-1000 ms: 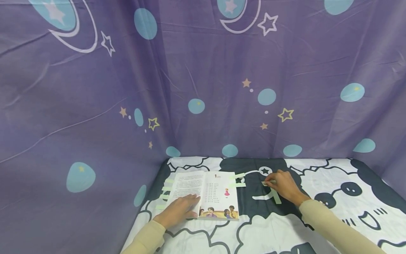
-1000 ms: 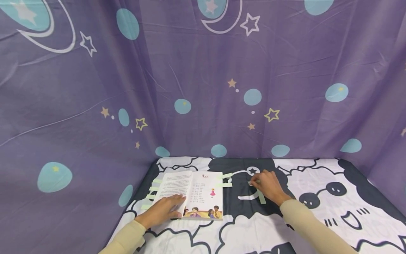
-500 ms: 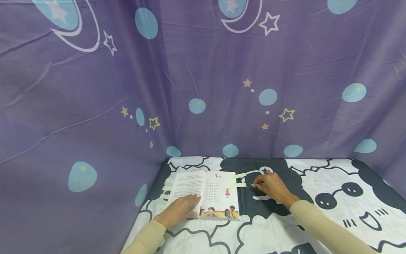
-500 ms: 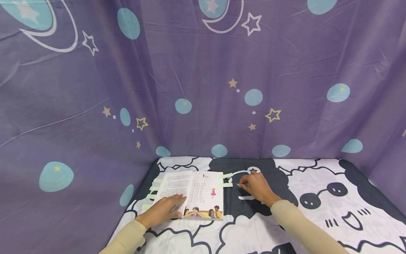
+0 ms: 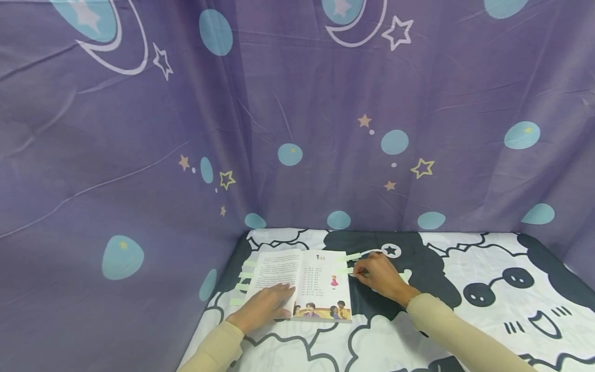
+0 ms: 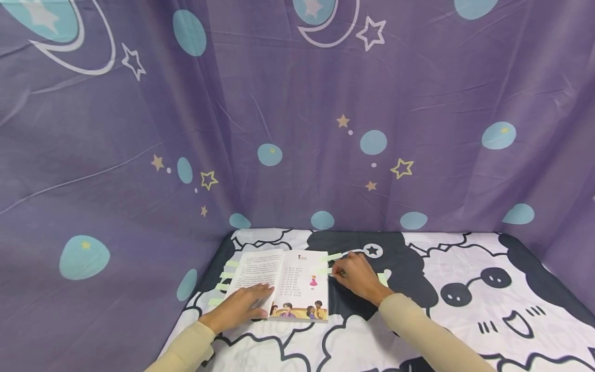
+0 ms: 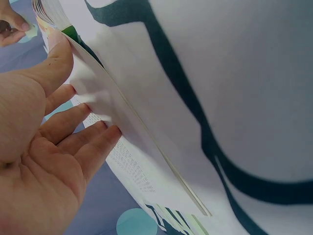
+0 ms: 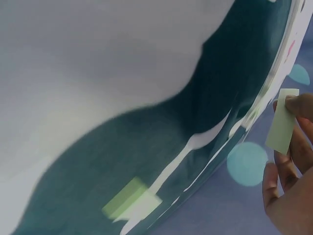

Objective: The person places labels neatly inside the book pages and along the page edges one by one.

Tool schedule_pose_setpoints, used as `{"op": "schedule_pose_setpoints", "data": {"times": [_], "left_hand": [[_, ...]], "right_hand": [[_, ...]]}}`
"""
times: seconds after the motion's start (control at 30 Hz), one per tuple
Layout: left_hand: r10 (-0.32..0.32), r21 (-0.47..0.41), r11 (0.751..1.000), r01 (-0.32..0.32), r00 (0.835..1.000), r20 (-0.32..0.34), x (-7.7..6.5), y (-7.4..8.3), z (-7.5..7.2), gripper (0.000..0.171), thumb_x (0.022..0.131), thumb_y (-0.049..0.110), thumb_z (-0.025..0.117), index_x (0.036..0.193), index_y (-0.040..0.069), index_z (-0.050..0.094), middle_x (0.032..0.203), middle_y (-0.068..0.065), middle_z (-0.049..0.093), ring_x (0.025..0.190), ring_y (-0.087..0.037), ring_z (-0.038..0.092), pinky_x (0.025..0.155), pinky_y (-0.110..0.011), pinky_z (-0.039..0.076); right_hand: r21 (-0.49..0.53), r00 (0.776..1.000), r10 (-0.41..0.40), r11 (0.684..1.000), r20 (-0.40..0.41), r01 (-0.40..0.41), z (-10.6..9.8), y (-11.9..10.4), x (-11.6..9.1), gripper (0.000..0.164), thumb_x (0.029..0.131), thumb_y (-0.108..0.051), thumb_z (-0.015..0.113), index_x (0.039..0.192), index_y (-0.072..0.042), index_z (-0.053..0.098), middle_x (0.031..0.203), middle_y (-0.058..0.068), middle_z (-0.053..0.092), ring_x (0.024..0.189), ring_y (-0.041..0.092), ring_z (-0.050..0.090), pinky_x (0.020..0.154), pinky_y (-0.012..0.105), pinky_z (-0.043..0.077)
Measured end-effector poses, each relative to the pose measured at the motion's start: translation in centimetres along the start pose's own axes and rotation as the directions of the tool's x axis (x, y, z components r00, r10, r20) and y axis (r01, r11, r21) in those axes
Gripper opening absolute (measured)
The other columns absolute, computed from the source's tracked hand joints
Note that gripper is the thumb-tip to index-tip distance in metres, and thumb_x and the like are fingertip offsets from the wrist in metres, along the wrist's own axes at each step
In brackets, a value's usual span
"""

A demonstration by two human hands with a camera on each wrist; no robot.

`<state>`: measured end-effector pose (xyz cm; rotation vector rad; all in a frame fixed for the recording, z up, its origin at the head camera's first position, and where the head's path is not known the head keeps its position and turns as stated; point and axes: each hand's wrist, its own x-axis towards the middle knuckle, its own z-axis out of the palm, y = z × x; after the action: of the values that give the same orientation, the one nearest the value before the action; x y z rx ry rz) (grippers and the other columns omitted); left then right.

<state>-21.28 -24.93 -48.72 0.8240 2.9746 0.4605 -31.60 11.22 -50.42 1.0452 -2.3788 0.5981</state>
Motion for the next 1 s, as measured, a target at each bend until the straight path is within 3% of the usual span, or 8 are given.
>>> {"op": "schedule_pose_setpoints", "data": {"times": [0.4,0.73,0.9,1.0], "left_hand": [[-0.028,0.002,1.0,0.028,1.0,0.005,0.0,0.2,-0.1,0.067,0.092,0.038,0.071,0.146,0.002,0.055,0.152,-0.019,0.052,0.141,-0.038,0.047,0.118,-0.054,0.037],[-0.013,-0.012,1.0,0.014,1.0,0.002,0.0,0.1,-0.2,0.066,0.092,0.036,0.072,0.146,0.001,0.056,0.152,-0.02,0.051,0.141,-0.039,0.047,0.118,-0.055,0.037],[-0.018,-0.016,1.0,0.018,1.0,0.002,0.0,0.1,-0.1,0.065,0.093,0.036,0.072,0.146,0.001,0.056,0.152,-0.019,0.051,0.141,-0.038,0.047,0.118,-0.054,0.037],[-0.03,-0.013,0.999,0.03,1.0,0.009,0.0,0.1,0.0,0.066,0.093,0.037,0.071,0.147,0.003,0.055,0.153,-0.018,0.051,0.142,-0.037,0.047,0.119,-0.053,0.036]], "right_hand": [[-0.012,0.997,-0.073,0.997,-0.008,0.072,1.7,-1.8,1.1,0.019,0.077,-0.008,0.09,0.082,-0.022,0.078,0.082,-0.012,0.073,0.076,0.009,0.048,0.066,0.03,0.038],[-0.091,0.993,-0.1,0.99,0.069,0.106,2.3,-2.4,1.2,0.016,0.079,-0.012,0.089,0.084,-0.024,0.079,0.085,-0.014,0.074,0.079,0.009,0.045,0.07,0.029,0.036],[-0.143,0.979,-0.162,0.973,0.12,0.179,2.1,-2.9,1.3,0.016,0.081,-0.01,0.086,0.087,-0.024,0.083,0.086,-0.01,0.072,0.083,0.012,0.049,0.072,0.033,0.037],[-0.209,0.96,-0.206,0.947,0.189,0.244,1.9,-3.6,1.3,0.018,0.085,-0.005,0.08,0.092,-0.021,0.084,0.087,-0.005,0.068,0.085,0.016,0.051,0.077,0.039,0.041]]}}
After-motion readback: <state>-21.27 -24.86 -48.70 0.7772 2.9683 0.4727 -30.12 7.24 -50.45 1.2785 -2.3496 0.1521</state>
